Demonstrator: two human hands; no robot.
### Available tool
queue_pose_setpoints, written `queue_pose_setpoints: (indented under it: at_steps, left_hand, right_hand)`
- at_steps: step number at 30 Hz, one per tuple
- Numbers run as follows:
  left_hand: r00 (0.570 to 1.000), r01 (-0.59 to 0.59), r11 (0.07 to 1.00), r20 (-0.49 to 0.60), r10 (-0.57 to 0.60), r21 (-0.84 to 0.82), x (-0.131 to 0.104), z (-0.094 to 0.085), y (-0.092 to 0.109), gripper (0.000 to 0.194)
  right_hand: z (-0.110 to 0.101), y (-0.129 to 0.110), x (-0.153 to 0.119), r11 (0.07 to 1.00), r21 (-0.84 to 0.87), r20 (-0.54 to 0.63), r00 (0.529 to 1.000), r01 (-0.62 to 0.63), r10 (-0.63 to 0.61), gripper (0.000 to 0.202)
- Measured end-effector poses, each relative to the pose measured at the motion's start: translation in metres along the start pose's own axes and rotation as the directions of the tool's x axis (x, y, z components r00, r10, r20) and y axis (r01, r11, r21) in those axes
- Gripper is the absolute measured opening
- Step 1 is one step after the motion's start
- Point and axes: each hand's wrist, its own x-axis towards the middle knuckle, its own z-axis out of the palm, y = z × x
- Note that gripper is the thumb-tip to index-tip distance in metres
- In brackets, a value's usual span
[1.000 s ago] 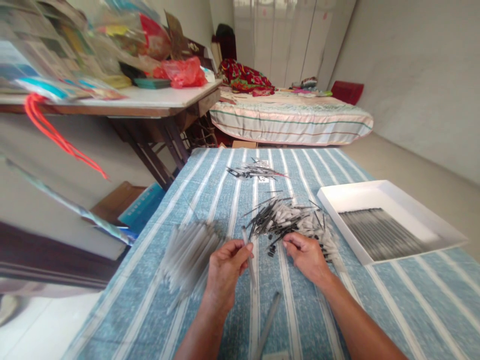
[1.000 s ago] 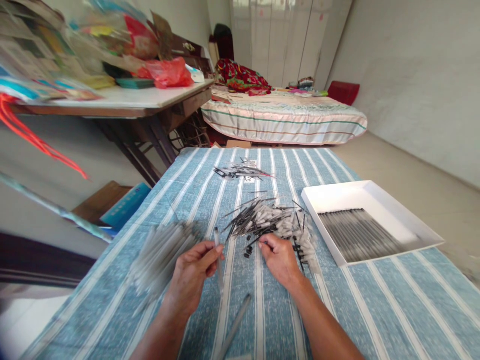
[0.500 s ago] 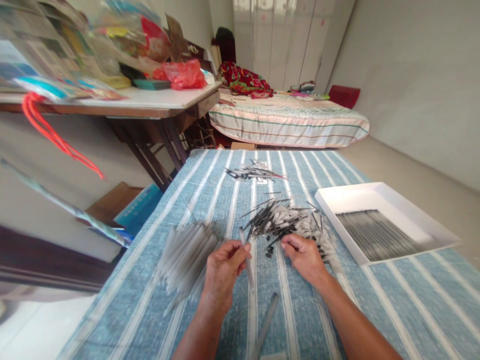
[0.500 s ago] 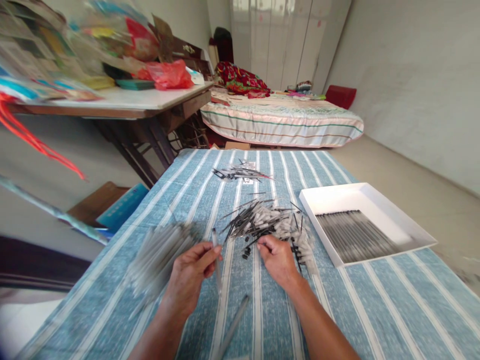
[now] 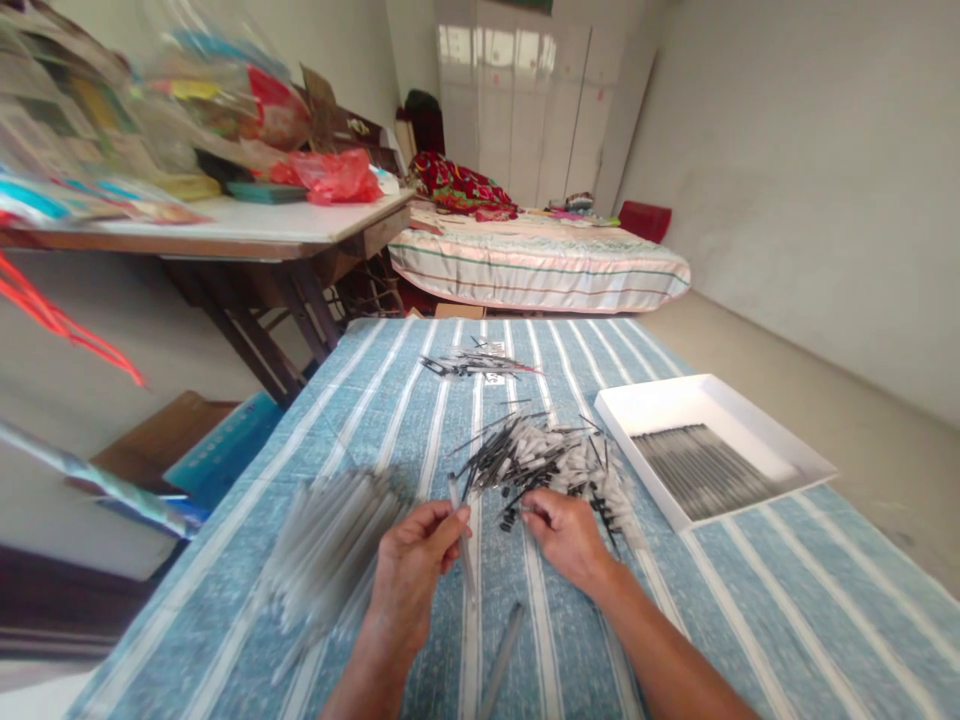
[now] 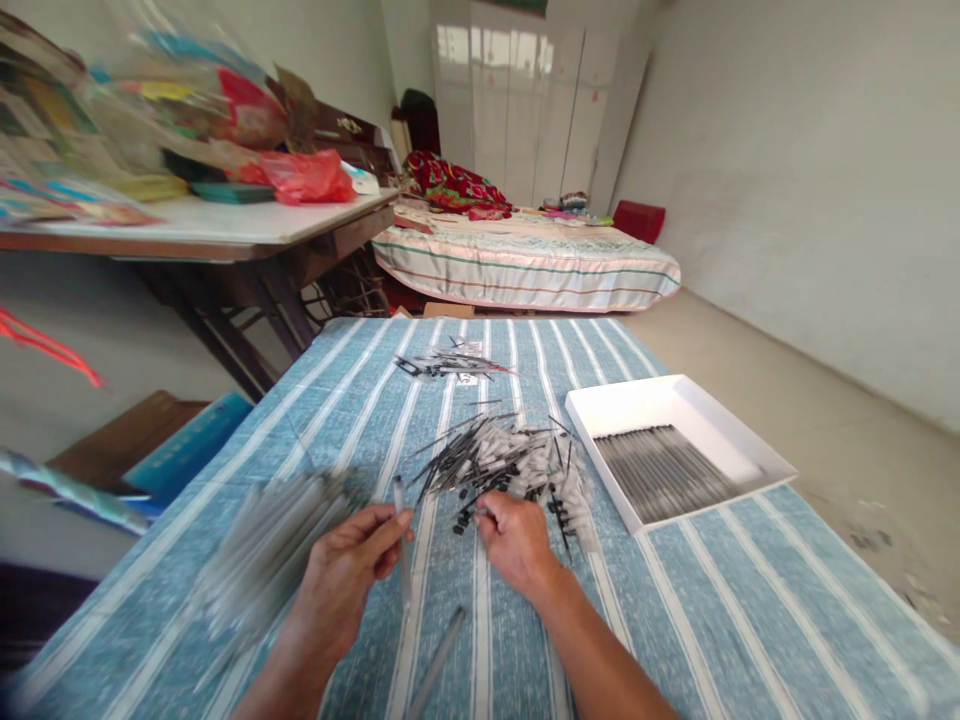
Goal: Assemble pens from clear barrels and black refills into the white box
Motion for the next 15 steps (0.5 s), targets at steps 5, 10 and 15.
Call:
queue_pose_setpoints:
  at_steps: [5,10,15]
  left_hand:
    - [1.000,0.019,1.000,-0.011,-0.019,0.018,0.0038,0.0005,0.0000,0.021]
    - [0.999,0.021,0.999,-0.025,-0.020,0.031,0.0050,-0.0003,0.0008,0.020]
    - [1.000,-0.002,0.999,-0.017,0.003,0.040,0.0051,0.0012,-0.0002,0.021]
  right_hand:
    - [0.0049,0.0019,0.0007,1.000,-0.019,-0.049,0.999,0.013,-0.014,0.012]
    - [0.0072,0.0016,0.0009,0.999,-0.041,-0.073,0.997,0.017,-0.020,0.014]
    - [0.0074,0.0019,0.0003,0.998,-0.054,-0.084,0.996,0.026,-0.031,0.014]
